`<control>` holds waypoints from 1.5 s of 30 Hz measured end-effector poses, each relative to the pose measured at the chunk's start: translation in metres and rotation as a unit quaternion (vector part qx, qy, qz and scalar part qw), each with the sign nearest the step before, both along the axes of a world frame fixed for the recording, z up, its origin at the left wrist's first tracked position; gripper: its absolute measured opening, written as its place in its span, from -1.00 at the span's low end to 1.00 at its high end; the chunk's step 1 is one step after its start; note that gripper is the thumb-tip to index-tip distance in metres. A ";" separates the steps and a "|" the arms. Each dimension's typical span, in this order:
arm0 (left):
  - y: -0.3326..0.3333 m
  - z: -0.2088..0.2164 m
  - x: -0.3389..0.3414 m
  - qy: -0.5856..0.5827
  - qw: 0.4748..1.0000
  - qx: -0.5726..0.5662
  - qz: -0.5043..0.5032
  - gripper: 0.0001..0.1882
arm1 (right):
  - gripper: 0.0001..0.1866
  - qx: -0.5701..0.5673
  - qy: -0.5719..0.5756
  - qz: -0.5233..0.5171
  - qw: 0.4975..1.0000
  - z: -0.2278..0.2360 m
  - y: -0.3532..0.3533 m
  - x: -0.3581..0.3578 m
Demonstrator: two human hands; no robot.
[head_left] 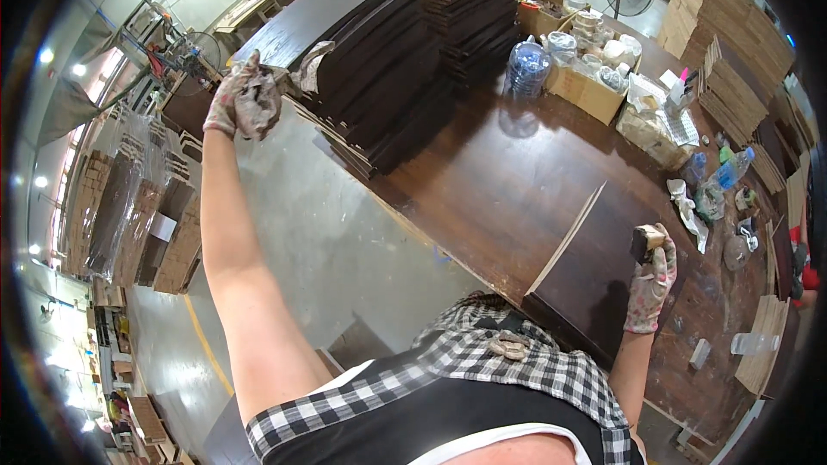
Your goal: The person wipes dark wooden panels using a cloth and a sanding block, then stacks the panels on a table.
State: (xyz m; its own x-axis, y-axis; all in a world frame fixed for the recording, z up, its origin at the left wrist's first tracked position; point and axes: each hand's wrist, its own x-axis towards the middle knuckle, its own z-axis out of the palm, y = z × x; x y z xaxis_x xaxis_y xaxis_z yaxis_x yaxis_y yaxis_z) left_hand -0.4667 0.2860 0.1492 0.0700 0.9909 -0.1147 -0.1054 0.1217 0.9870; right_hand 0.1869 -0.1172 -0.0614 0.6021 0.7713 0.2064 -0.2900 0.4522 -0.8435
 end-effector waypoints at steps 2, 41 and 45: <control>-0.024 0.008 0.000 -0.002 0.994 0.103 0.022 -0.75 | -0.61 -0.031 -0.001 0.007 0.999 -0.002 -0.002 -0.001; -0.158 -0.029 0.160 0.150 0.912 0.366 0.106 -0.40 | -0.64 -0.080 -0.029 -0.037 0.996 -0.018 -0.023 0.015; -0.202 -0.049 0.259 0.380 0.772 0.508 0.047 -0.48 | -0.64 -0.096 -0.036 -0.031 0.994 -0.013 -0.020 0.014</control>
State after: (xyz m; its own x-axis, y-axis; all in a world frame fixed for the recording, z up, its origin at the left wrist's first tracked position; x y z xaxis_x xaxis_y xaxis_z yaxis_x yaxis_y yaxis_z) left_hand -0.2079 0.0841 0.1004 0.2882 0.5936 0.7514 0.5899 -0.7282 0.3490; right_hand 0.2004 -0.1373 -0.0744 0.6387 0.7625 0.1032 -0.2018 0.2955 -0.9338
